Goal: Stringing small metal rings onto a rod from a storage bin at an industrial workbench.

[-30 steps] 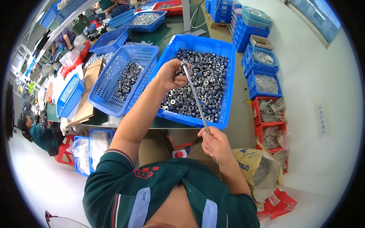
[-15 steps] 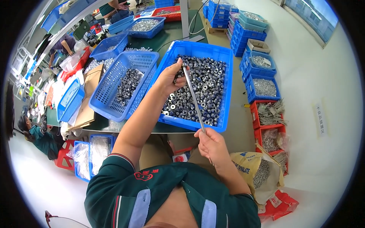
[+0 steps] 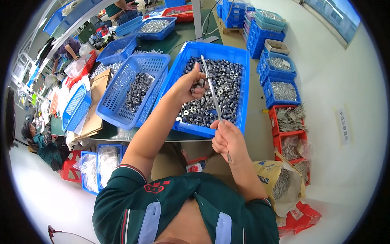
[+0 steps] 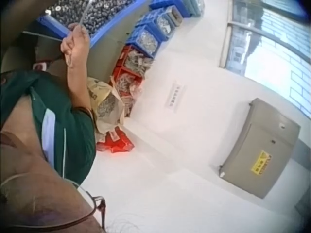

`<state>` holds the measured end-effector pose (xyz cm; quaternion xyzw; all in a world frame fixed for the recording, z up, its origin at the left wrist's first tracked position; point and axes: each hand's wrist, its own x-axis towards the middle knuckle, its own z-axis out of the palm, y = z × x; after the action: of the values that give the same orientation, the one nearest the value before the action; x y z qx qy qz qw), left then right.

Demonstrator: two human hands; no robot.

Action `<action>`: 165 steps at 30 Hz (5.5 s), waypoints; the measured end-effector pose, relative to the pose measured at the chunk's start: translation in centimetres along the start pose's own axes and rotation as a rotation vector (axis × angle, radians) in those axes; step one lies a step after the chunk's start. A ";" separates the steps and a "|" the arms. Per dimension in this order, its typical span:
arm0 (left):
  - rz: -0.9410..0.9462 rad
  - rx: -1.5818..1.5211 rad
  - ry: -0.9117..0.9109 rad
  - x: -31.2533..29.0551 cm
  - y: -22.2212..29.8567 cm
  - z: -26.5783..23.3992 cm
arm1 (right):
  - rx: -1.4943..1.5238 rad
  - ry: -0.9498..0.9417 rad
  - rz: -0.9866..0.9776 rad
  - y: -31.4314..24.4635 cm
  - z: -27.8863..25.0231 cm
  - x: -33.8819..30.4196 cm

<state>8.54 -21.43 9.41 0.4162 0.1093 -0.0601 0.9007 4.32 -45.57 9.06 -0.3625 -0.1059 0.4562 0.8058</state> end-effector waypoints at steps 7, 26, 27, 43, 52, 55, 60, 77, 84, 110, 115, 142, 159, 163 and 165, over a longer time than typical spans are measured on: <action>0.055 -0.206 -0.121 0.0 0.8 -2.0 | -0.120 0.033 -0.021 0.5 -0.6 -2.1; 0.254 -0.052 -0.012 -0.3 0.4 -0.7 | -0.113 0.082 0.067 1.3 -0.4 -3.2; 0.264 -0.045 -0.010 -0.4 0.5 -0.6 | -0.113 0.083 0.066 1.4 -0.3 -3.1; 0.186 0.101 0.046 -1.0 0.7 -0.2 | -0.189 0.108 -0.017 0.6 -0.2 -1.4; 0.169 0.036 0.018 -0.6 0.8 -0.9 | -0.190 0.036 0.091 1.3 -1.3 -3.8; 0.187 0.112 0.001 -0.4 0.7 -1.2 | -0.183 0.024 0.102 1.4 -1.5 -3.8; 0.226 0.120 0.038 -0.7 0.5 -0.4 | -0.230 0.055 0.091 1.4 -1.1 -3.9; 0.075 -0.064 0.077 -0.6 0.7 -0.9 | -0.240 0.145 0.008 0.9 -0.9 -2.3; 0.162 -0.073 0.064 -1.1 0.9 -0.5 | -0.214 0.087 0.070 1.4 -1.9 -4.2; 0.170 -0.064 -0.256 0.0 0.6 -1.5 | -0.211 0.084 0.013 2.0 -0.2 -4.4; 0.236 0.186 -0.146 -0.6 0.3 -0.4 | -0.430 0.191 -0.053 3.2 -0.4 -3.1; 0.258 -0.005 0.052 0.1 -0.1 -1.5 | -0.353 0.078 -0.045 3.7 -1.5 -3.2; 0.114 -0.184 -0.027 0.6 -0.4 -1.7 | -0.491 0.239 -0.113 4.0 -0.4 -1.9; 0.129 -0.273 -0.073 -0.1 0.1 -2.5 | -0.501 0.231 -0.048 4.2 0.8 -1.0; 0.155 -0.288 -0.124 -0.2 0.6 -2.2 | -0.491 0.250 -0.062 3.7 1.0 -1.0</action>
<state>8.09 -19.37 8.49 0.2854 0.0287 0.0003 0.9580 0.78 -44.70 7.41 -0.5970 -0.1238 0.3436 0.7142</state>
